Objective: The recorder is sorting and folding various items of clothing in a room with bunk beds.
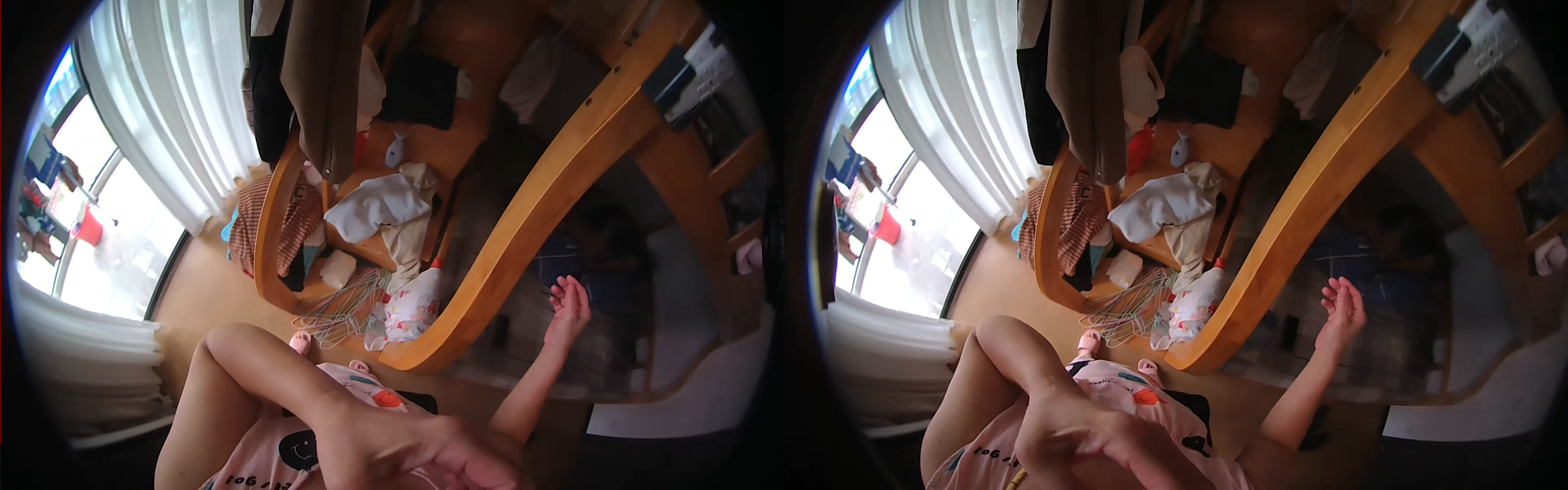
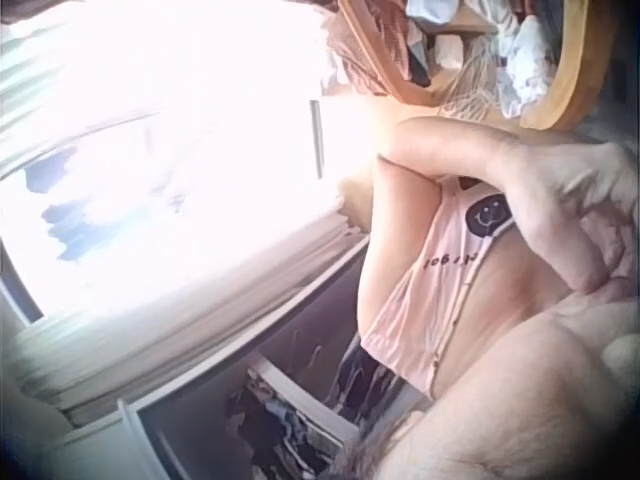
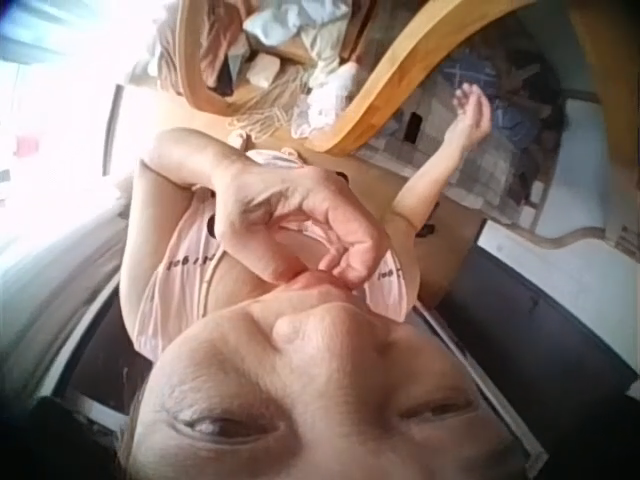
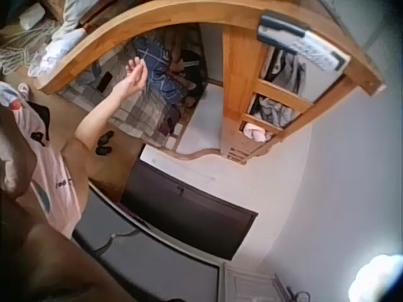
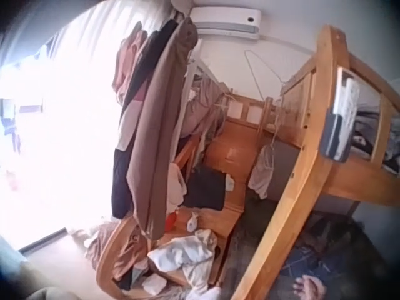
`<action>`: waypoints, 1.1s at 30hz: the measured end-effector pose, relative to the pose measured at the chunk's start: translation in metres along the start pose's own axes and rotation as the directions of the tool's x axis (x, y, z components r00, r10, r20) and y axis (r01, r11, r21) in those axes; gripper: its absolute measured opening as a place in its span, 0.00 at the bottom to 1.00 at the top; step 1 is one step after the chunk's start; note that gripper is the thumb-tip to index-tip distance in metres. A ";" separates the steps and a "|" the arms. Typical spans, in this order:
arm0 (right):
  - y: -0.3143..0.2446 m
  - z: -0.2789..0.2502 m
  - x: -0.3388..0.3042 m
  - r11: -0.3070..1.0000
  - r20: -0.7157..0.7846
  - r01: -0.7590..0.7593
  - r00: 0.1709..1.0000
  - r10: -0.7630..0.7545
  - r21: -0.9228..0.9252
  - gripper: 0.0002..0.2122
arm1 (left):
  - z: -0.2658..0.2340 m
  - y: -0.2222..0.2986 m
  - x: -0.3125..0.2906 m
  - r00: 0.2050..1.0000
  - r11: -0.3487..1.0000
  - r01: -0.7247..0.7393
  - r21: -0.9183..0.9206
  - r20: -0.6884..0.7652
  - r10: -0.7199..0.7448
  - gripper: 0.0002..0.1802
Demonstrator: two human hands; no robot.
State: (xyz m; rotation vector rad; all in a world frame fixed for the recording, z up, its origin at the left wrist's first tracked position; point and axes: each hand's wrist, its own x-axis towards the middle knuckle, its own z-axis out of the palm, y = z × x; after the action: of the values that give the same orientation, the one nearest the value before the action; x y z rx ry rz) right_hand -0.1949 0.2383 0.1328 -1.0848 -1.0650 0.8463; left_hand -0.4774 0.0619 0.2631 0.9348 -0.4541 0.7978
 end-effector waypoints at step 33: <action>-0.022 0.306 0.341 0.644 -0.044 0.220 0.929 -0.367 -0.732 0.23 | -0.270 0.164 -0.234 0.949 -0.737 0.314 0.599 -0.213 0.232 0.07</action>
State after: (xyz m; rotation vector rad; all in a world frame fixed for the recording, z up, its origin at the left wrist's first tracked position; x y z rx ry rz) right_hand -0.3898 0.6294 0.2720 -1.5460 -1.4100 0.0078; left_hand -0.7499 0.2528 0.0526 2.7965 1.3921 1.1114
